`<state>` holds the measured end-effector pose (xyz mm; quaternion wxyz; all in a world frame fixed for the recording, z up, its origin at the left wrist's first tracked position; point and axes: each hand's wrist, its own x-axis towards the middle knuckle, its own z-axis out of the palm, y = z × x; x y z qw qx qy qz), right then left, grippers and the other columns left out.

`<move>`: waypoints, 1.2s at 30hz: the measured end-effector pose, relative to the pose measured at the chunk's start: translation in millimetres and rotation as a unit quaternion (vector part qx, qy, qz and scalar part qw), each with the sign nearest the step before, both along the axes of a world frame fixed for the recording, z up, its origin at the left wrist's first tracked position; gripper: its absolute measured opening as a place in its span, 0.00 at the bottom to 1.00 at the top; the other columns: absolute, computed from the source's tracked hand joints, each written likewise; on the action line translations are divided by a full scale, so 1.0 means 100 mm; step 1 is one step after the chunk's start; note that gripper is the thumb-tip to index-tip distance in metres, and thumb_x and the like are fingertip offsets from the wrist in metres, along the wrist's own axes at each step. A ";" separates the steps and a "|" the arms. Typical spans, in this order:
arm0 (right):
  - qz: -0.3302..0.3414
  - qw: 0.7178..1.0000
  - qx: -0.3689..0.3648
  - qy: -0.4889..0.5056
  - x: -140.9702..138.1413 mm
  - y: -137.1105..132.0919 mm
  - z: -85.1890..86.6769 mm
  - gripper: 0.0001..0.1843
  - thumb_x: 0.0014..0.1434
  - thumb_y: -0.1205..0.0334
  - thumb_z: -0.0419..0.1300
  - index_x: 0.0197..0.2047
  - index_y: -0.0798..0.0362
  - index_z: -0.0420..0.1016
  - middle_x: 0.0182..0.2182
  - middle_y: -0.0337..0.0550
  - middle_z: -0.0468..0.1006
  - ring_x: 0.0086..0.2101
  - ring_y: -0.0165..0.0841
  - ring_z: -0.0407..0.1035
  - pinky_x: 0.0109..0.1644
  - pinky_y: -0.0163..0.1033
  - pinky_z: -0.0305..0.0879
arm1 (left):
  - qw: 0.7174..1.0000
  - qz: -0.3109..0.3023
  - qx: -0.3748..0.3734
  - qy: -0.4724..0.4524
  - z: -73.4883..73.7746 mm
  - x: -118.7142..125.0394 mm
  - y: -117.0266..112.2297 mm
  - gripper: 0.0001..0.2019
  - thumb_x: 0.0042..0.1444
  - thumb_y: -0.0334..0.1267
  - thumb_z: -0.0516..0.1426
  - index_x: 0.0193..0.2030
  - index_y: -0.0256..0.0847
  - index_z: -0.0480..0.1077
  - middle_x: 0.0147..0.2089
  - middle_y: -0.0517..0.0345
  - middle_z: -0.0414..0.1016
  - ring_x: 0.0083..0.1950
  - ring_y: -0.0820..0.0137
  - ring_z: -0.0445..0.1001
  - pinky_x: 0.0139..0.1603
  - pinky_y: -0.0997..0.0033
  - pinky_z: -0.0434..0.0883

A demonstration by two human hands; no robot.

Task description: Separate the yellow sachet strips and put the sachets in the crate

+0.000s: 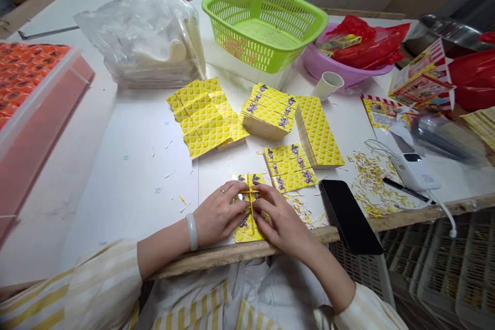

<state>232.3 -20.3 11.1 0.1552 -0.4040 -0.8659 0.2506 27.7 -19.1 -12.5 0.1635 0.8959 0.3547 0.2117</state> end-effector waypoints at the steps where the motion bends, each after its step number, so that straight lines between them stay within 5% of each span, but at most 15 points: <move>1: 0.002 1.000 0.004 0.001 0.00 0.00 0.00 0.10 0.60 0.66 0.53 0.44 0.50 0.70 0.56 0.50 0.64 0.58 0.39 0.58 0.59 0.49 0.62 | 1.000 0.003 -0.009 0.003 0.01 0.00 0.00 0.08 0.59 0.36 0.52 0.41 0.35 0.70 0.56 0.42 0.62 0.59 0.56 0.61 0.61 0.53 0.63; 10: 0.038 0.998 0.059 -0.001 0.05 -0.01 -0.07 0.11 0.58 0.71 0.51 0.39 0.51 0.73 0.55 0.52 0.68 0.56 0.39 0.62 0.55 0.50 0.67 | 0.993 -0.041 0.081 0.068 0.00 0.10 -0.04 0.08 0.60 0.29 0.49 0.39 0.30 0.69 0.47 0.38 0.67 0.56 0.55 0.63 0.56 0.55 0.67; 15: 0.048 0.998 -0.028 0.011 0.15 0.08 -0.01 0.12 0.61 0.68 0.51 0.45 0.50 0.72 0.56 0.50 0.68 0.55 0.36 0.64 0.55 0.46 0.67 | 0.999 -0.005 0.034 0.026 -0.04 0.01 -0.01 0.08 0.62 0.31 0.50 0.41 0.36 0.70 0.49 0.47 0.67 0.54 0.61 0.64 0.52 0.61 0.72; 19: 0.060 0.996 -0.060 0.013 0.20 0.12 0.04 0.13 0.61 0.68 0.51 0.47 0.49 0.72 0.59 0.47 0.65 0.57 0.36 0.62 0.57 0.48 0.65 | 0.998 -0.021 0.042 0.030 -0.07 -0.03 0.01 0.08 0.62 0.30 0.50 0.42 0.37 0.69 0.51 0.44 0.65 0.59 0.59 0.60 0.55 0.56 0.70; 29: 0.094 0.994 0.049 0.009 0.19 0.03 -0.10 0.15 0.58 0.73 0.51 0.43 0.51 0.74 0.60 0.49 0.64 0.60 0.39 0.55 0.61 0.53 0.60 | 0.989 -0.050 0.128 0.052 -0.07 0.08 -0.02 0.09 0.61 0.27 0.47 0.40 0.31 0.68 0.47 0.39 0.69 0.56 0.60 0.66 0.59 0.55 0.67; 36: 0.045 0.996 0.035 0.065 0.12 0.03 -0.08 0.13 0.55 0.73 0.54 0.40 0.50 0.74 0.57 0.49 0.68 0.57 0.38 0.61 0.59 0.51 0.63 | 1.000 0.002 0.029 0.000 -0.09 0.04 -0.01 0.07 0.60 0.29 0.51 0.43 0.37 0.67 0.54 0.43 0.64 0.62 0.58 0.59 0.58 0.53 0.67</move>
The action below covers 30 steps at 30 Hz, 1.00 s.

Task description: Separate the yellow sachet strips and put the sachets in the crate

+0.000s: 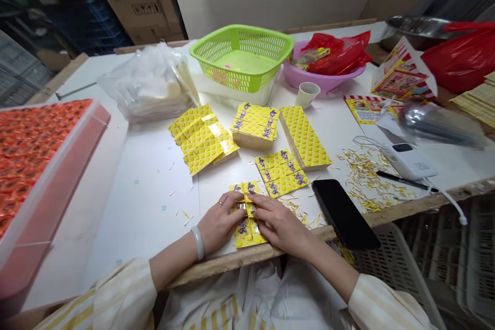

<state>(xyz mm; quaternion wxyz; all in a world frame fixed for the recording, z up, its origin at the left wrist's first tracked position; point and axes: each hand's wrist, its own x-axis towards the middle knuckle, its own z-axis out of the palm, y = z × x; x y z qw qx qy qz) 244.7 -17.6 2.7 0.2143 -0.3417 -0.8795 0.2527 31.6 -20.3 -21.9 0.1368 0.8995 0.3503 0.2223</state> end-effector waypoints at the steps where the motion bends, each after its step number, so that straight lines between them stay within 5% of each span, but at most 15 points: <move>1: -0.008 1.000 0.006 0.007 -0.01 0.00 0.00 0.12 0.56 0.72 0.54 0.40 0.50 0.74 0.57 0.49 0.68 0.57 0.38 0.62 0.58 0.50 0.63 | 0.999 0.016 -0.025 -0.029 0.02 -0.02 0.01 0.08 0.58 0.30 0.53 0.45 0.38 0.66 0.56 0.43 0.62 0.63 0.58 0.58 0.60 0.51 0.65; 5: -0.062 0.995 0.067 0.036 -0.03 -0.03 0.01 0.11 0.58 0.70 0.53 0.41 0.50 0.74 0.56 0.51 0.69 0.56 0.38 0.62 0.57 0.51 0.65 | 0.960 0.131 -0.153 -0.195 0.15 -0.12 0.03 0.30 0.54 0.39 0.59 0.61 0.40 0.53 0.65 0.38 0.49 0.64 0.54 0.55 0.59 0.45 0.63; 8: -0.118 0.982 0.136 0.060 -0.08 -0.05 0.01 0.10 0.59 0.69 0.54 0.41 0.50 0.73 0.54 0.51 0.71 0.56 0.39 0.63 0.56 0.53 0.66 | 0.858 0.105 -0.410 -0.291 0.25 -0.14 0.02 0.32 0.54 0.51 0.58 0.60 0.39 0.53 0.57 0.40 0.62 0.46 0.62 0.73 0.43 0.59 0.74; 10: -0.130 0.973 0.180 0.065 -0.11 -0.07 0.04 0.11 0.58 0.70 0.54 0.43 0.50 0.72 0.55 0.51 0.70 0.57 0.40 0.62 0.55 0.53 0.66 | 0.780 0.054 -0.542 -0.309 0.32 -0.14 -0.02 0.29 0.53 0.56 0.57 0.54 0.37 0.60 0.44 0.48 0.72 0.34 0.68 0.75 0.33 0.68 0.74; 14: -0.123 0.965 0.228 0.047 -0.12 -0.21 0.20 0.15 0.56 0.71 0.54 0.46 0.51 0.71 0.58 0.54 0.66 0.60 0.42 0.56 0.57 0.55 0.64 | 0.691 0.061 -0.631 -0.347 0.44 -0.13 -0.12 0.28 0.52 0.55 0.59 0.52 0.39 0.61 0.25 0.59 0.73 0.21 0.73 0.71 0.23 0.76 0.69; 20: -0.153 0.959 0.234 0.039 0.03 -0.66 0.38 0.25 0.54 0.56 0.63 0.53 0.55 0.66 0.61 0.59 0.59 0.62 0.47 0.51 0.60 0.57 0.60 | 0.558 0.048 -0.714 -0.421 0.65 0.05 -0.35 0.21 0.51 0.40 0.62 0.51 0.41 0.64 0.23 0.63 0.68 0.17 0.80 0.62 0.18 0.84 0.59; 26: -0.279 0.930 0.220 0.098 0.21 -1.28 0.32 0.16 0.56 0.62 0.62 0.48 0.54 0.69 0.59 0.54 0.64 0.60 0.41 0.55 0.60 0.45 0.62 | 0.548 -0.001 -0.762 -0.344 0.63 0.39 -0.66 0.20 0.53 0.46 0.61 0.51 0.42 0.65 0.22 0.66 0.61 0.18 0.81 0.55 0.19 0.81 0.55; 30: -0.395 0.892 0.188 0.111 0.39 -1.75 0.00 0.16 0.55 0.61 0.63 0.47 0.52 0.69 0.58 0.52 0.65 0.59 0.41 0.57 0.60 0.45 0.62 | 0.594 -0.033 -0.754 -0.277 0.52 0.56 -0.78 0.32 0.52 0.56 0.59 0.61 0.44 0.59 0.27 0.60 0.67 0.22 0.77 0.60 0.21 0.78 0.59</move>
